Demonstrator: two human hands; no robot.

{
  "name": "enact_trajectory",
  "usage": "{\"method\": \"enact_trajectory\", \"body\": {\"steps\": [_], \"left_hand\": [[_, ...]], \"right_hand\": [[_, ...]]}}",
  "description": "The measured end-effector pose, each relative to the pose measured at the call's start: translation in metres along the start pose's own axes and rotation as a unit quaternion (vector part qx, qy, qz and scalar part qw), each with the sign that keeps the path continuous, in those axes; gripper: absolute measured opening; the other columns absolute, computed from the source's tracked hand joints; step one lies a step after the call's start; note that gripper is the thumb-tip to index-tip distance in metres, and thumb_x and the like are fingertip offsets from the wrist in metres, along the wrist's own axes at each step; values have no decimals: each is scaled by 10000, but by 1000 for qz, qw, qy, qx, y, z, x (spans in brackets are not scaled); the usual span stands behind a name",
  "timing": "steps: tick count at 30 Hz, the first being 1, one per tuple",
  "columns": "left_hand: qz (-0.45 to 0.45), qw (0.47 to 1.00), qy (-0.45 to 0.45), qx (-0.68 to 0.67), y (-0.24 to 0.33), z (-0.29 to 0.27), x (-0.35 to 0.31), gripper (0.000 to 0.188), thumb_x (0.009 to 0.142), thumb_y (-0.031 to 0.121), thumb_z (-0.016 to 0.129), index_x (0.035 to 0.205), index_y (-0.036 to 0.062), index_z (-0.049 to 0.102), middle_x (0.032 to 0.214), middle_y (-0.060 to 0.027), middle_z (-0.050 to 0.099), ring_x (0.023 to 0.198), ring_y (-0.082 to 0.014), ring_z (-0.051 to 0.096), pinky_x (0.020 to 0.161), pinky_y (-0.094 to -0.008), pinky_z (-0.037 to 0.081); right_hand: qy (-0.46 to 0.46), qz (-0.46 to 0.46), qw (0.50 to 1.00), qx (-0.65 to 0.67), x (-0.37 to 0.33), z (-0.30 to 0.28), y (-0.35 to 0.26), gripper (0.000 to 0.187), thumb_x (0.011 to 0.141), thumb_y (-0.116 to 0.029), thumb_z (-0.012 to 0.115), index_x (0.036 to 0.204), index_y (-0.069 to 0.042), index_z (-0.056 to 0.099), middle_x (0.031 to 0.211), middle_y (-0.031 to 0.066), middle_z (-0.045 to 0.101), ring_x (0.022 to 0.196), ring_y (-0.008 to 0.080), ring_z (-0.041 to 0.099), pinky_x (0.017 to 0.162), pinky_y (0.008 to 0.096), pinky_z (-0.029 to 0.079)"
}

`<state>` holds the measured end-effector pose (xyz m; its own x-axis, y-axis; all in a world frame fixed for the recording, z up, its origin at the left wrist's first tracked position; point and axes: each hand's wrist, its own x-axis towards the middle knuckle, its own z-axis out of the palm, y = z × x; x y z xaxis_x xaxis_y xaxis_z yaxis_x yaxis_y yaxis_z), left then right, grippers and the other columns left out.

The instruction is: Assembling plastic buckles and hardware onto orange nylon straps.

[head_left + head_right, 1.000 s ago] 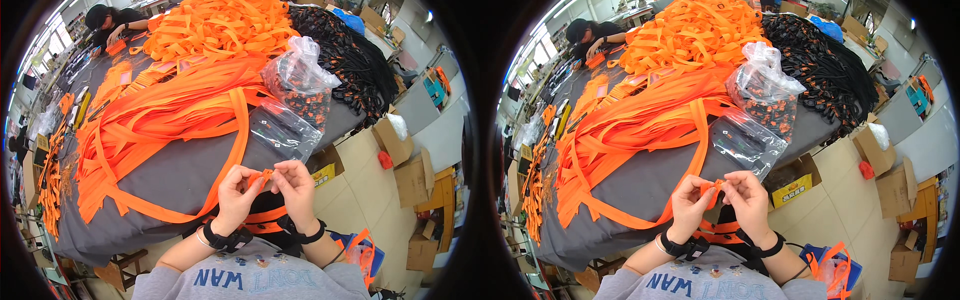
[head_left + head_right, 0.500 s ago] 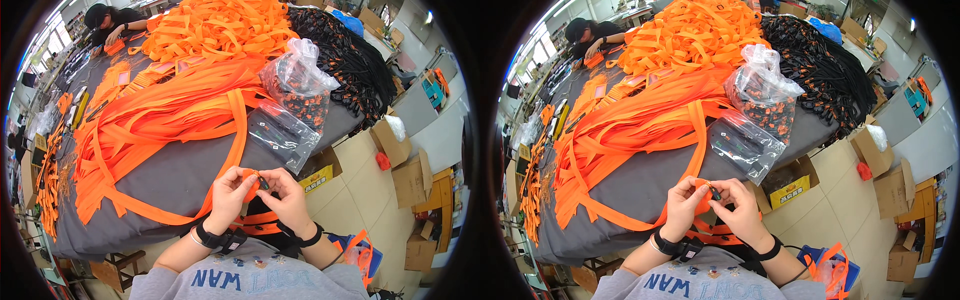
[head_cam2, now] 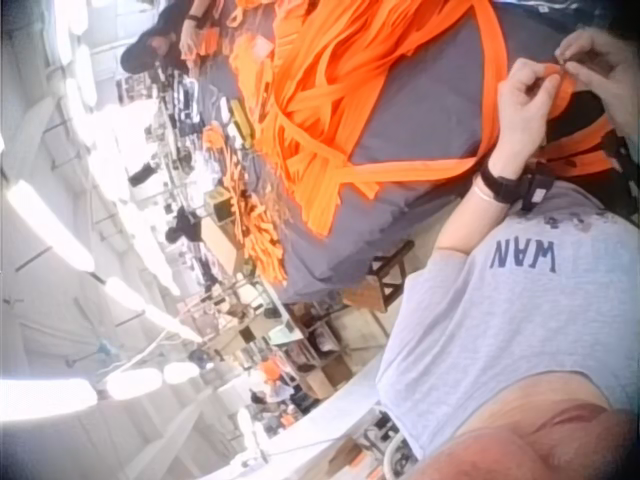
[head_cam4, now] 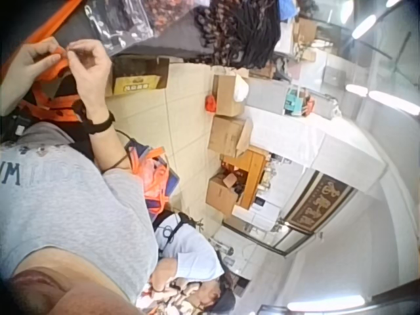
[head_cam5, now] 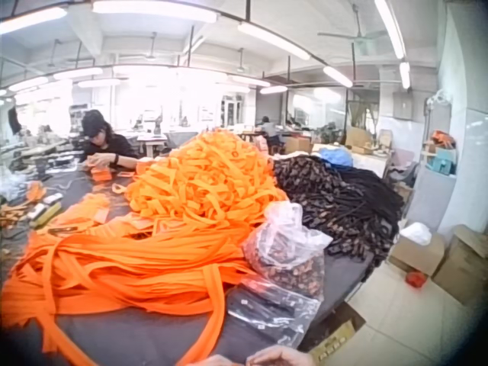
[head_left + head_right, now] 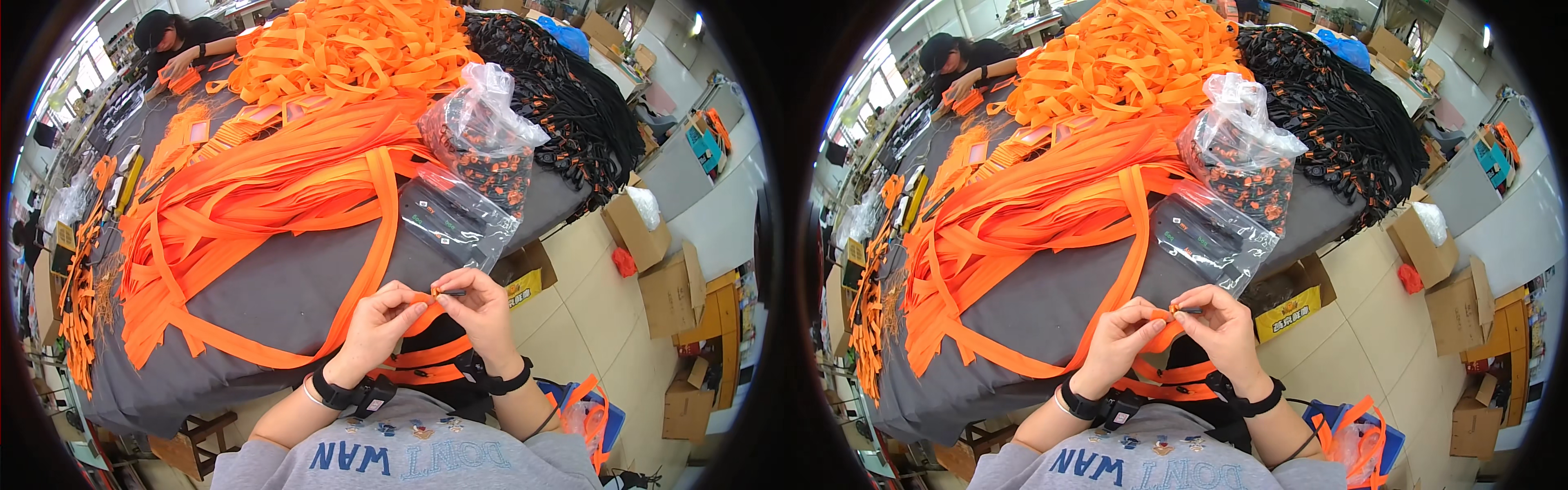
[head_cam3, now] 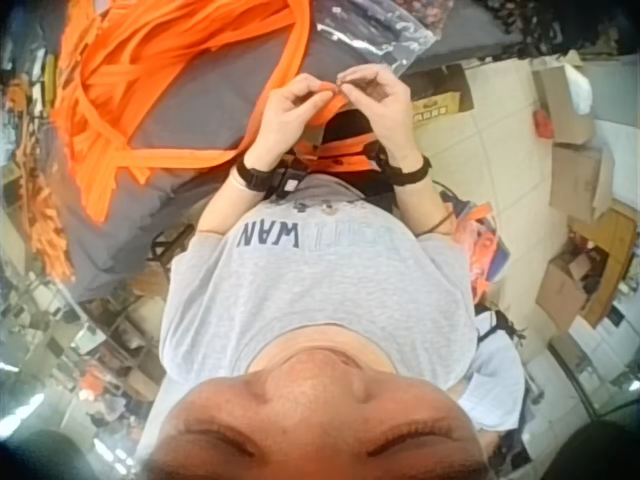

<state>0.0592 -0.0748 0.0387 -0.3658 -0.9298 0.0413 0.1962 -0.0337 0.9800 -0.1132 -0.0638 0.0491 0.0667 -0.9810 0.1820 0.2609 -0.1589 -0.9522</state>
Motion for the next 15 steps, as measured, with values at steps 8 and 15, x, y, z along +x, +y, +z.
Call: {"method": "enact_trajectory", "body": {"steps": [8, 15], "left_hand": [[1, 1000, 0, -4, 3, 3, 0, 103, 881, 51, 615, 911, -41, 649, 849, -1, 512, 691, -29, 466, 588, -170, 386], [22, 997, 25, 63, -2, 4, -1, 83, 860, 42, 630, 871, -38, 649, 786, 4, 505, 628, -29, 436, 538, -192, 350]], "right_hand": [[-7, 15, 998, 63, -3, -4, 10, 165, 789, 114, 623, 913, 9, 596, 1007, 88, 560, 928, 133, 566, 821, 257, 485], [-17, -26, 999, 7, -2, -1, 5, 163, 773, 123, 630, 892, 16, 597, 997, 85, 541, 929, 133, 557, 816, 255, 479]]}}
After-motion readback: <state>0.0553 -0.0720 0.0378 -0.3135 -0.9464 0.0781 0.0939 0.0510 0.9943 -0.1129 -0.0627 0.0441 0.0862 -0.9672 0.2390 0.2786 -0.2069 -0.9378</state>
